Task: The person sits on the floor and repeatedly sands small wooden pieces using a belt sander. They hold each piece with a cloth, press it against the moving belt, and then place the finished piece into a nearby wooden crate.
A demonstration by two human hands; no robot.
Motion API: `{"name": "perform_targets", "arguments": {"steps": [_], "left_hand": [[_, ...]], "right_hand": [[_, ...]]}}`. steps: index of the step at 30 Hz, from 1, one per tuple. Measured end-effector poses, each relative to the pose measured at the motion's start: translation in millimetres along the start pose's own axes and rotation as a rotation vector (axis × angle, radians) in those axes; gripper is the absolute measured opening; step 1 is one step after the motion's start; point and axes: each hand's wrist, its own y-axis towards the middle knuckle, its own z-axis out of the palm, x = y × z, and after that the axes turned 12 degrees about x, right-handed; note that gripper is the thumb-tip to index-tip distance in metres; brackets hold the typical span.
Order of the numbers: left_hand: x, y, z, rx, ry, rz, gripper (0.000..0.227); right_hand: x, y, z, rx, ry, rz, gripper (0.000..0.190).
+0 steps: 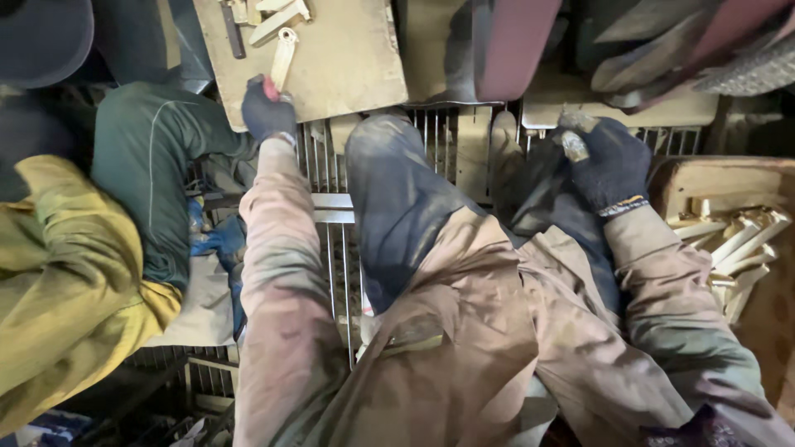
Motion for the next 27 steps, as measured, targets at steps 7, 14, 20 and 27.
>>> {"name": "perform_targets", "arguments": {"steps": [7, 14, 20, 27], "left_hand": [[-16.4, 9.1, 10.9, 0.103, 0.074, -0.166, 0.008], [-5.2, -14.7, 10.9, 0.262, -0.837, -0.64, 0.012], [48.8, -87.7, 11.2, 0.519, -1.724, -0.408, 0.01], [-10.3, -183.0, -53.3, 0.538, -1.756, -0.521, 0.031]], "right_hand": [[5.4, 5.5, -3.1, 0.02, 0.022, -0.028, 0.017], [1.5, 0.8, -0.4, 0.011, 0.003, -0.032, 0.018], [-8.0, -9.9, 3.9, -0.035, 0.017, -0.055, 0.015], [6.3, -14.7, -4.8, -0.02, -0.018, -0.115, 0.017]]}}
